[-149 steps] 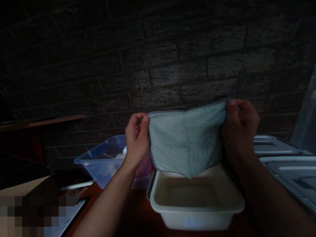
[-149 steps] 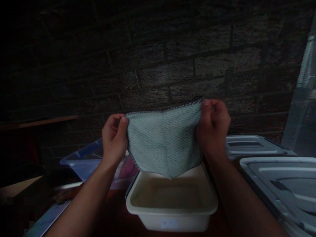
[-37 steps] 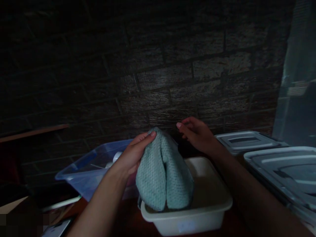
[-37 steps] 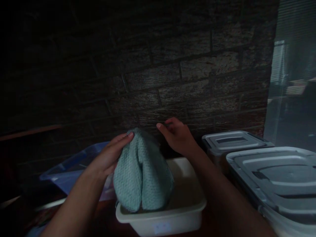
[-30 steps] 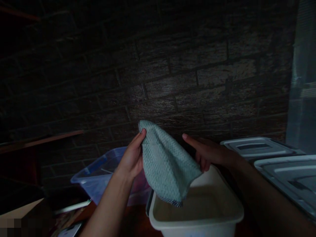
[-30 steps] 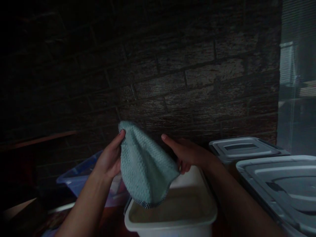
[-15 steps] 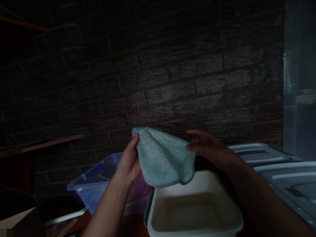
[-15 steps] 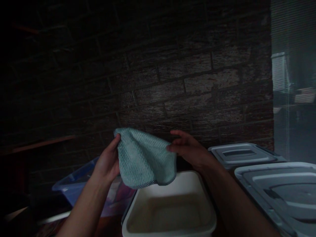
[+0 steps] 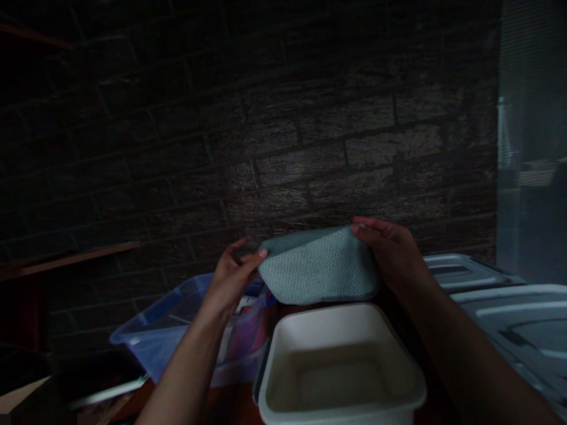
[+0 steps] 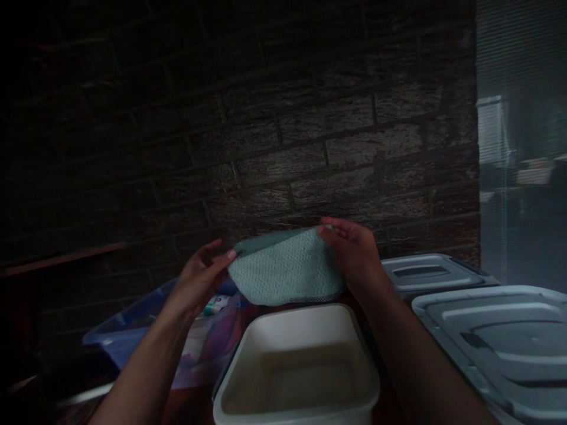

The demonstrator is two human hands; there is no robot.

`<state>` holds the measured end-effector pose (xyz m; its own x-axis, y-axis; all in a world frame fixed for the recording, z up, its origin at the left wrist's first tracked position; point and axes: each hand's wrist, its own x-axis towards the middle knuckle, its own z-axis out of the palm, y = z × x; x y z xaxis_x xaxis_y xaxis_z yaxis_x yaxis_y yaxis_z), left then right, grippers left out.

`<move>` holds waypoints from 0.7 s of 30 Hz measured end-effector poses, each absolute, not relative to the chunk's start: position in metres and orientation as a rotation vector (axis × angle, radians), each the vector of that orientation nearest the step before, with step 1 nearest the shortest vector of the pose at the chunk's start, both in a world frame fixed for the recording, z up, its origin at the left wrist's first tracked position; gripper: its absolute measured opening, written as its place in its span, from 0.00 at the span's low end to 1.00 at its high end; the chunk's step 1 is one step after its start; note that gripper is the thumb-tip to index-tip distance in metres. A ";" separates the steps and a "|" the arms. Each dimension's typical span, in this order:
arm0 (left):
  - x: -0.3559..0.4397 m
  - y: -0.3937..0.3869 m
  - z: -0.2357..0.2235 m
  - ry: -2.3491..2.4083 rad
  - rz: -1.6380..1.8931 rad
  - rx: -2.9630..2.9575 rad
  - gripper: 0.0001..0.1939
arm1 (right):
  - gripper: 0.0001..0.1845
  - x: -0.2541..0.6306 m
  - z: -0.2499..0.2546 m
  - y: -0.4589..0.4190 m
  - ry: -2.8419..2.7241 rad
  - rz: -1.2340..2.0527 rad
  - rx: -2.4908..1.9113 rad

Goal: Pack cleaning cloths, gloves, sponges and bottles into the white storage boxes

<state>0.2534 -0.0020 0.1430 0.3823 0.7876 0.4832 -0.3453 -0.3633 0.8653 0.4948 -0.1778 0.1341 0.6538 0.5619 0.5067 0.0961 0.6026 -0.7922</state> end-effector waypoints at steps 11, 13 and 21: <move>0.244 -0.002 0.144 0.423 1.323 1.936 0.14 | 0.13 0.507 0.130 -0.203 -1.110 -0.392 -1.699; 0.242 -0.001 0.143 0.419 1.308 2.025 0.11 | 0.09 0.505 0.128 -0.210 -1.133 -0.391 -1.767; 0.225 -0.011 0.145 0.410 1.252 2.560 0.09 | 0.05 0.510 0.128 -0.227 -1.297 -0.434 -1.879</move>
<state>0.2247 -0.0110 0.1454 0.5885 0.3616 0.7232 0.1359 -0.9259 0.3524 0.5098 -0.2273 0.1283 0.4164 0.6234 0.6617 0.8962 -0.1592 -0.4140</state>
